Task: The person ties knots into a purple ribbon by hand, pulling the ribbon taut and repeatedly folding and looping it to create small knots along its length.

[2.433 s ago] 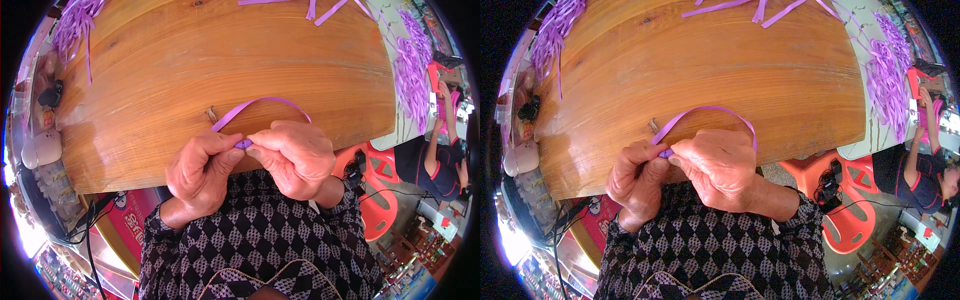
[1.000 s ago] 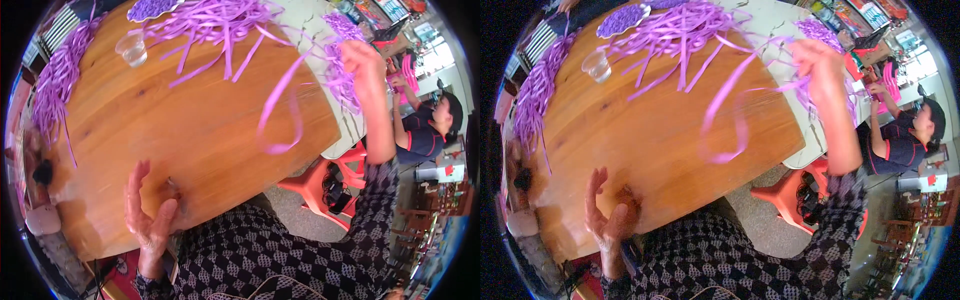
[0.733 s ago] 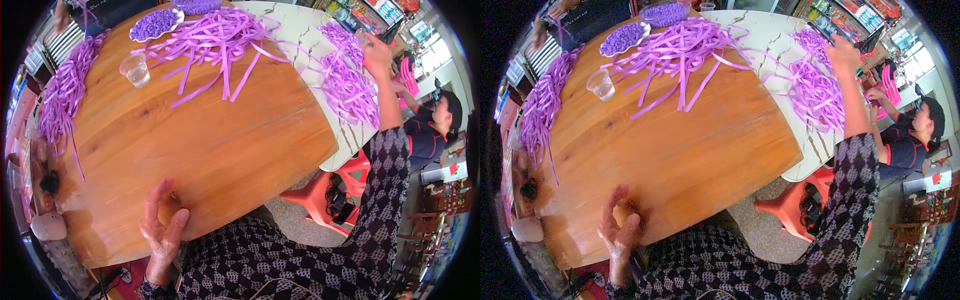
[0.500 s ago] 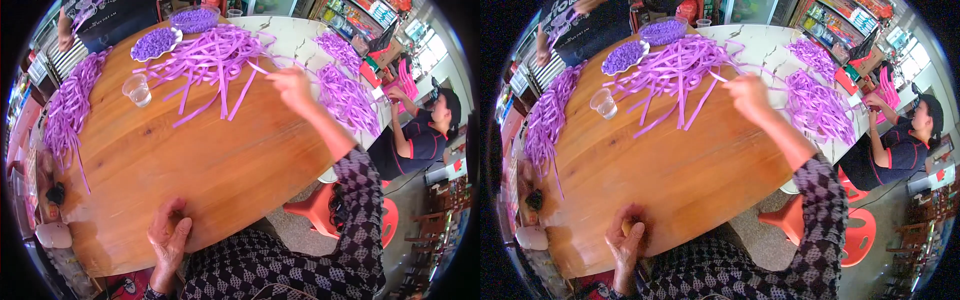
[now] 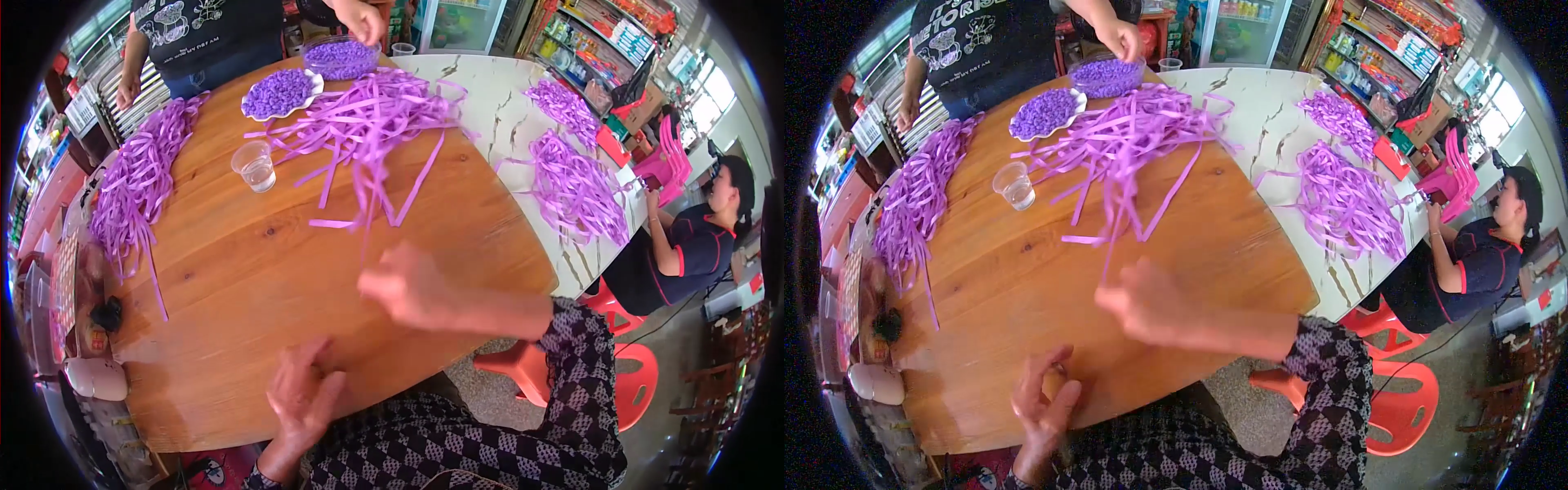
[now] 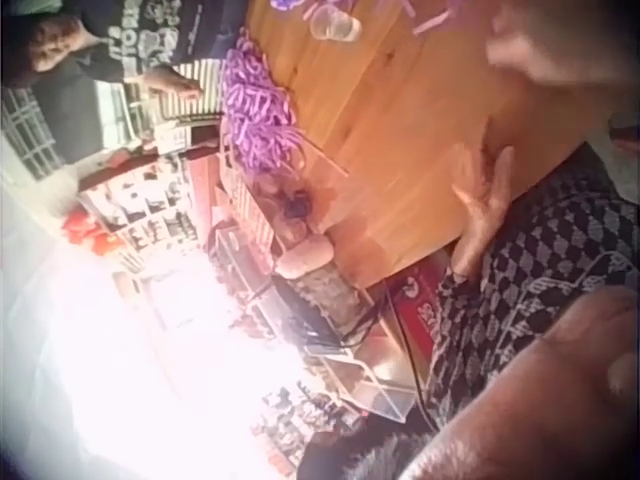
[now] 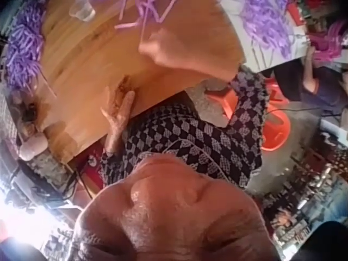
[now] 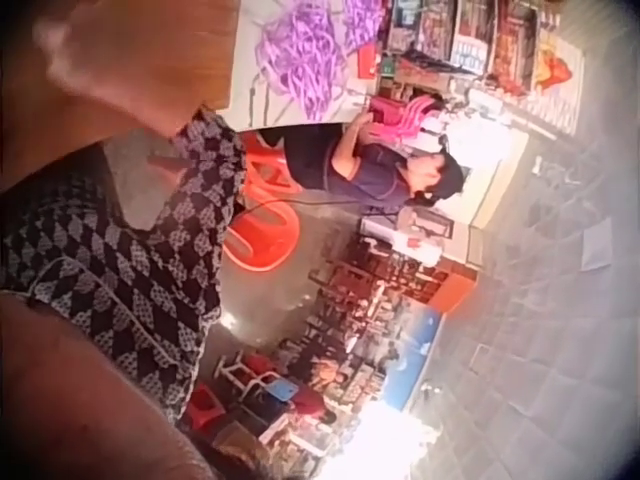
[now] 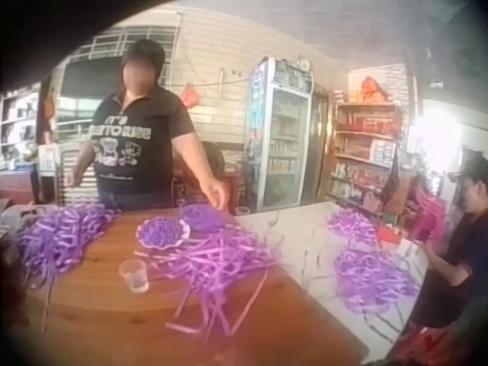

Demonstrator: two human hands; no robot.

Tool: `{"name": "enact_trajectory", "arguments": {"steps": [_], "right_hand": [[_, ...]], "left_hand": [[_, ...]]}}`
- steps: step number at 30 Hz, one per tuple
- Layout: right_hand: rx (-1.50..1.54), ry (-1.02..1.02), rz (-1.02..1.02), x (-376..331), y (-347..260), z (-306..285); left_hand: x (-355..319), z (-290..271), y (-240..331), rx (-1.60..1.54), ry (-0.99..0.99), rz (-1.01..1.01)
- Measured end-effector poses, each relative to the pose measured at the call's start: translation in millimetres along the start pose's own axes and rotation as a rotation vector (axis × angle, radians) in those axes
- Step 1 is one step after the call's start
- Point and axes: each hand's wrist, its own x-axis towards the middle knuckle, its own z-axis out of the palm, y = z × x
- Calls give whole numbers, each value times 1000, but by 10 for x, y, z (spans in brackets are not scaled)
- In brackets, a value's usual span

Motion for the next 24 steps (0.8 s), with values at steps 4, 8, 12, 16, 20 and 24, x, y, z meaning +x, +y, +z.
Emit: {"name": "enact_trajectory", "arguments": {"steps": [4,8,12,16,20,24], "right_hand": [[247,-81,-205,-82,-585,136],[764,-85,15,-79,-785,47],[763,-118,217,-223,-751,-83],[595,-163,223,-213,-392,-227],[835,-156,581,-287,-345,-336],[826,78,556,-225,-530,-175]], "left_hand": [[155,128,227,43,126,335],[261,129,125,-161,56,295],[185,-1,180,-69,-161,95],[88,-214,-132,9,-40,-44],[57,-348,-114,-97,66,-121],[-4,-242,61,-513,89,-431]]}}
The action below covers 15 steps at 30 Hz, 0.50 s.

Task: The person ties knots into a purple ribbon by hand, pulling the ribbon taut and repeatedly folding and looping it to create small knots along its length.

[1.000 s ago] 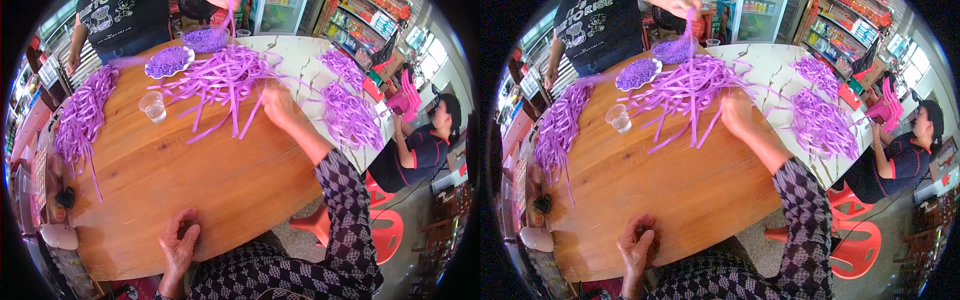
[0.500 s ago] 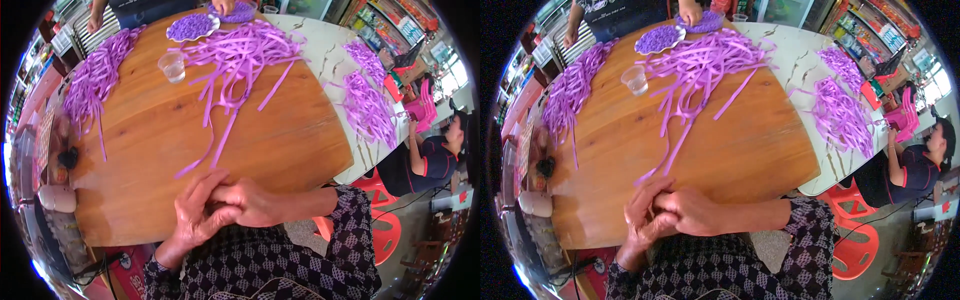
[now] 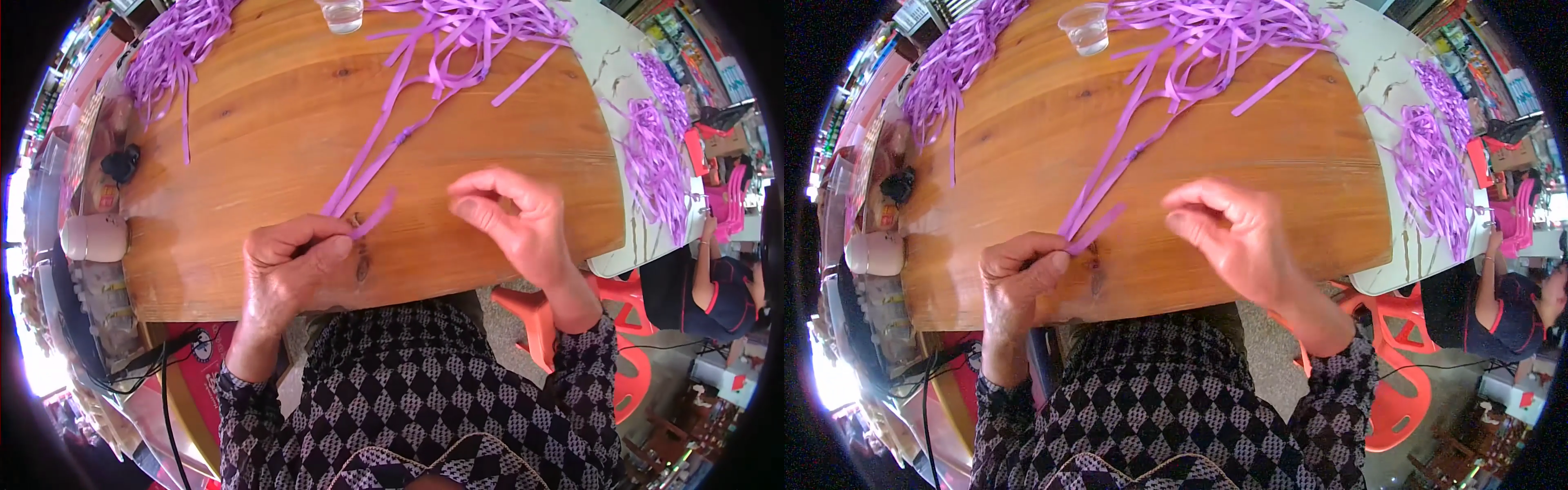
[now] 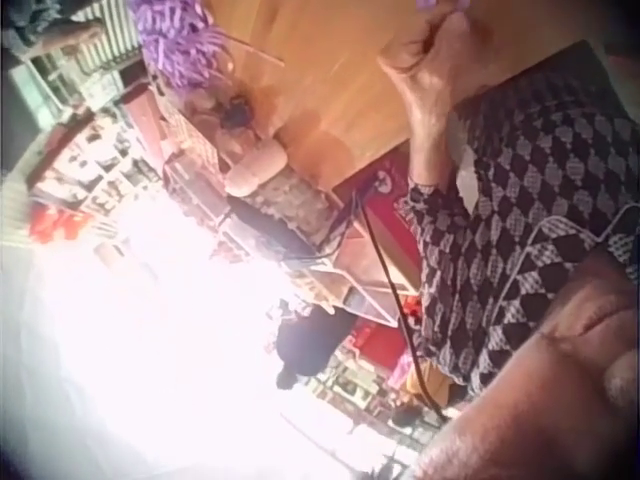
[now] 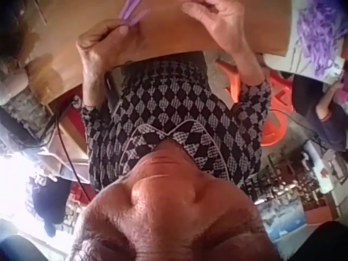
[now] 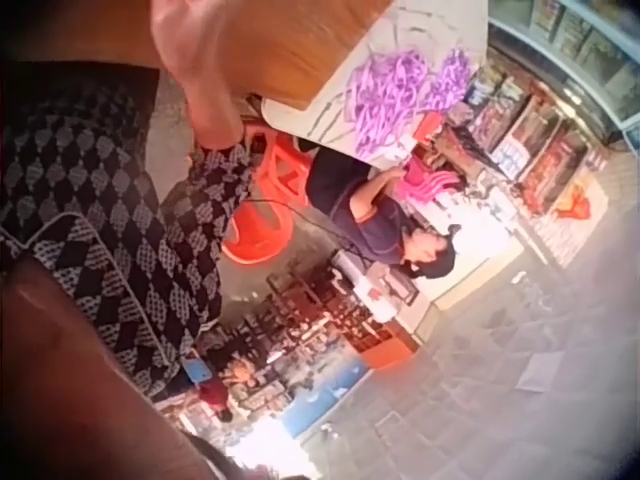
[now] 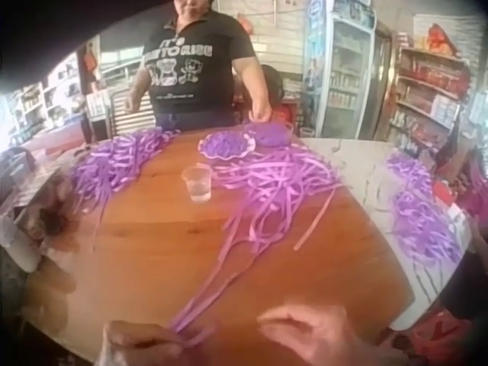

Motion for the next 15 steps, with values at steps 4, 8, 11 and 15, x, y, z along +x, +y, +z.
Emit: {"name": "enact_trajectory", "arguments": {"steps": [4,8,11,15], "right_hand": [[-200,89,-542,60,-35,430],[-108,-288,-370,15,15,258],[-167,-153,-379,-42,33,118],[-256,104,-340,-78,134,78]], "left_hand": [[-45,53,-30,23,-120,7],[-98,21,36,19,-77,68],[-13,-175,-117,442,-160,325],[36,-382,-271,-17,-199,35]]}}
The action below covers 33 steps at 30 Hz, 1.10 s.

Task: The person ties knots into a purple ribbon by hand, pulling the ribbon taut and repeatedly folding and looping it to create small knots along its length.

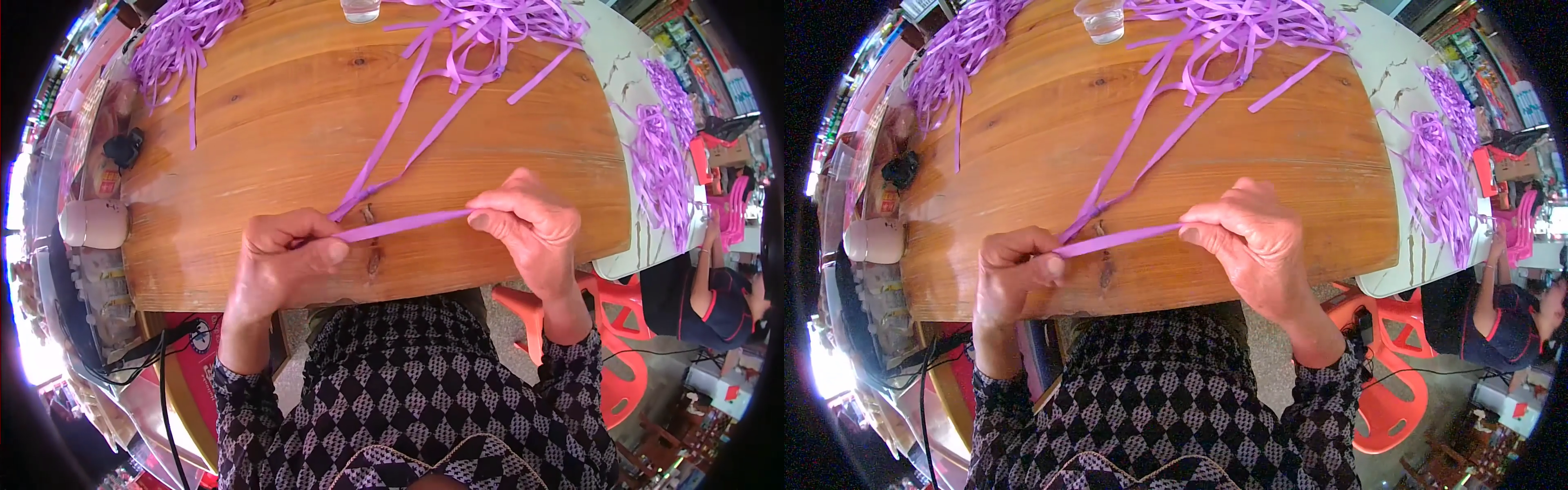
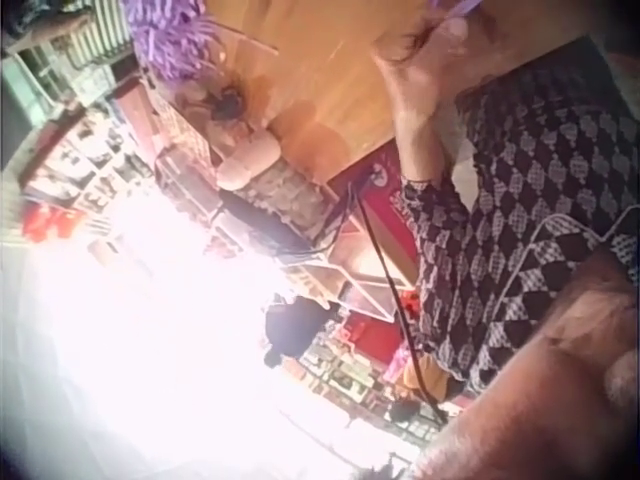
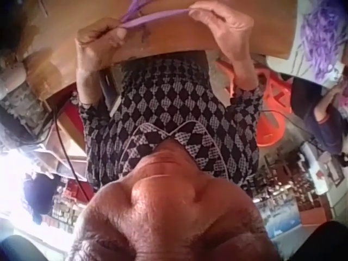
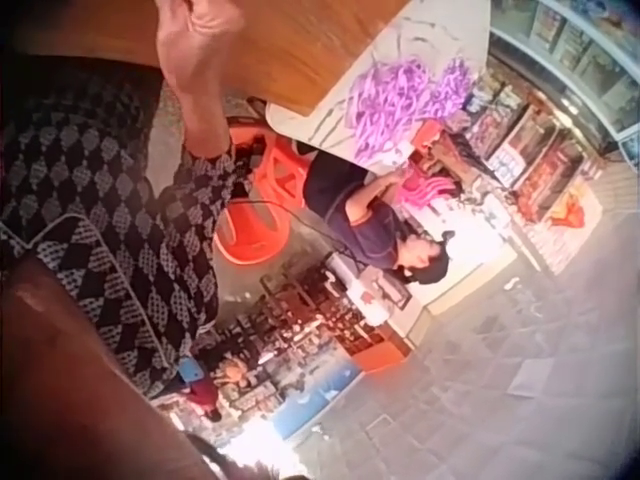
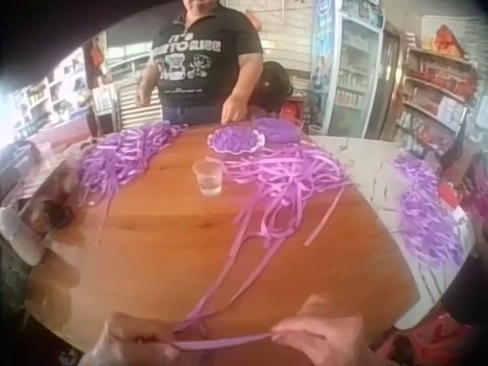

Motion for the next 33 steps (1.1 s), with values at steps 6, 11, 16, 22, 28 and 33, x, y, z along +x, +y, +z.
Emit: {"name": "enact_trajectory", "arguments": {"steps": [6,11,16,22,28,33], "right_hand": [[-349,-133,-424,-121,-88,507],[-299,-122,-523,-57,-248,450],[-385,14,-524,-8,-228,342],[91,43,-160,-66,-158,483],[665,146,346,-170,-274,631],[668,178,320,-202,-300,694]], "left_hand": [[178,369,104,-559,-5,-13],[115,441,6,-318,11,-44],[60,502,-8,-178,-175,-93],[79,492,-9,-295,-159,-156],[-10,647,15,106,50,93],[-38,694,-160,274,186,338]]}}
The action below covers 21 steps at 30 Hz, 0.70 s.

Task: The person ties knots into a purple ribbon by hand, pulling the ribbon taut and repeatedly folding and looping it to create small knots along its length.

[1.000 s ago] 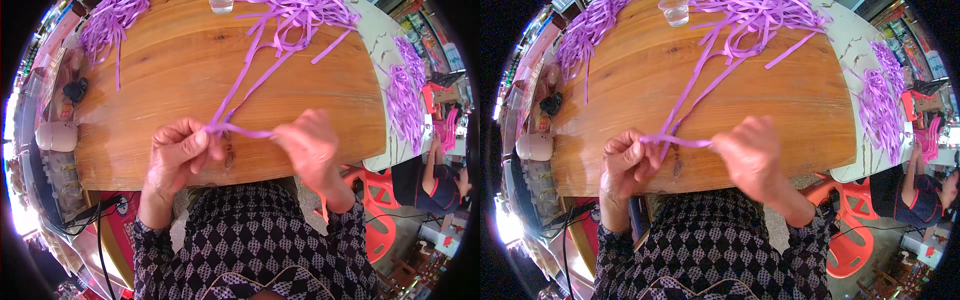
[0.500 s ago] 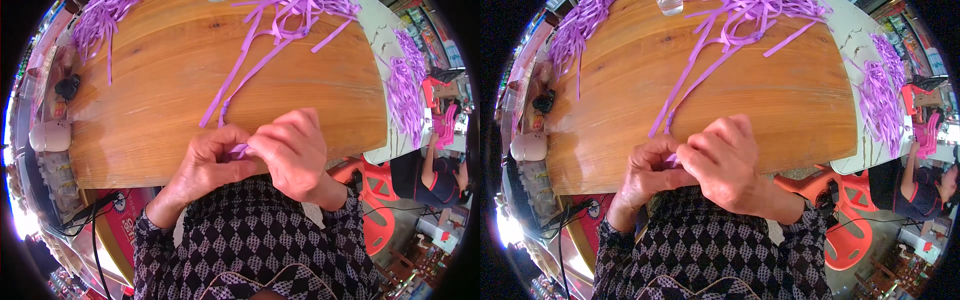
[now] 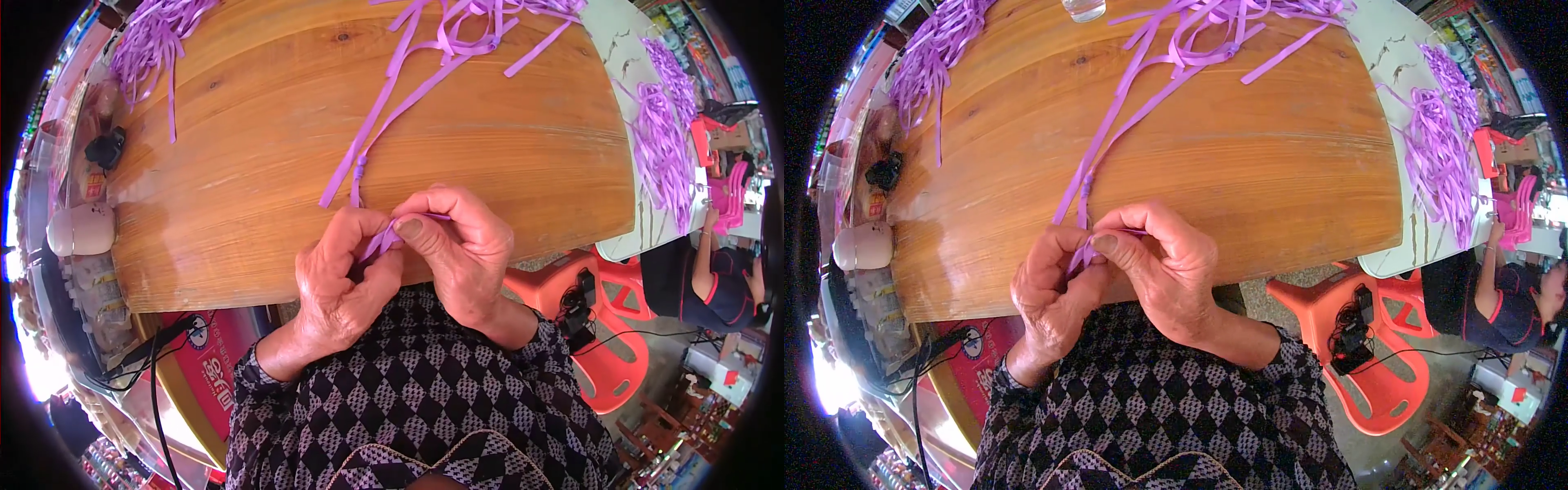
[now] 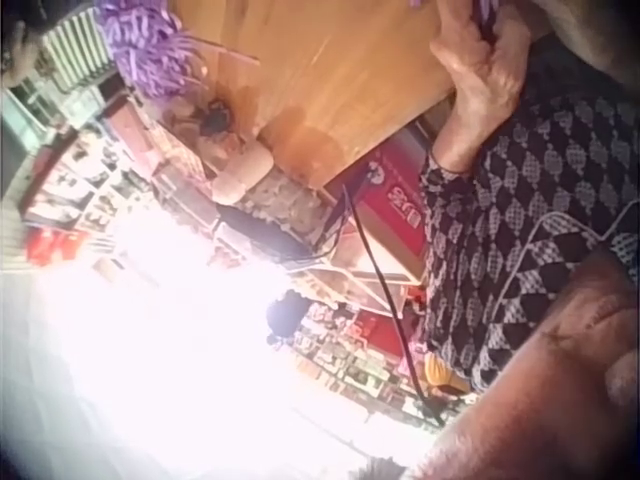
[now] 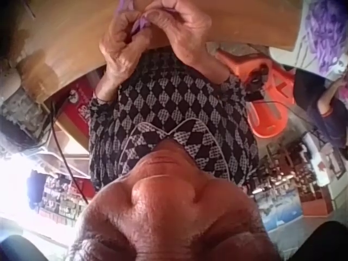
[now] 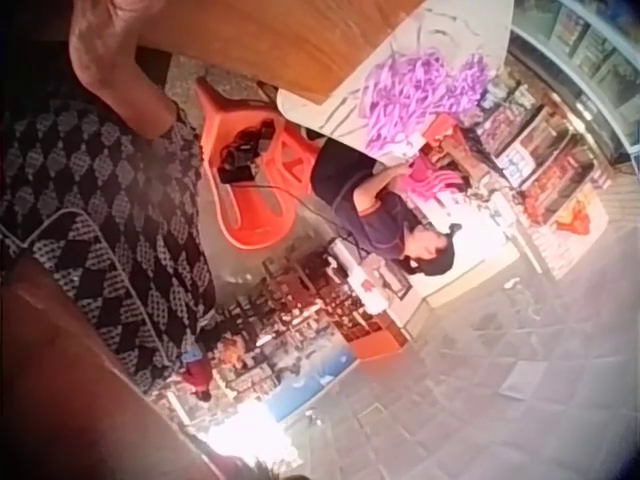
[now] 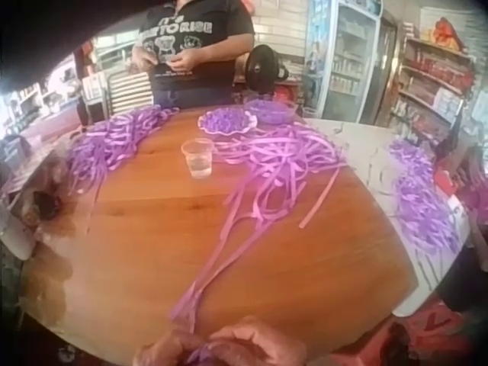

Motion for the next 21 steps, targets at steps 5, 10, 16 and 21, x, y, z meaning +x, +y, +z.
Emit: {"name": "enact_trajectory", "arguments": {"steps": [5,10,16,21], "right_hand": [[2,-21,26,-35,87,-8],[142,-80,142,-31,37,-28],[333,-142,321,30,-60,-72],[497,-167,527,48,-159,-65]], "left_hand": [[80,-95,116,-167,-13,-320],[89,-152,102,-167,-68,-187],[69,-121,17,124,-41,271],[-38,-108,-56,46,81,191]]}}
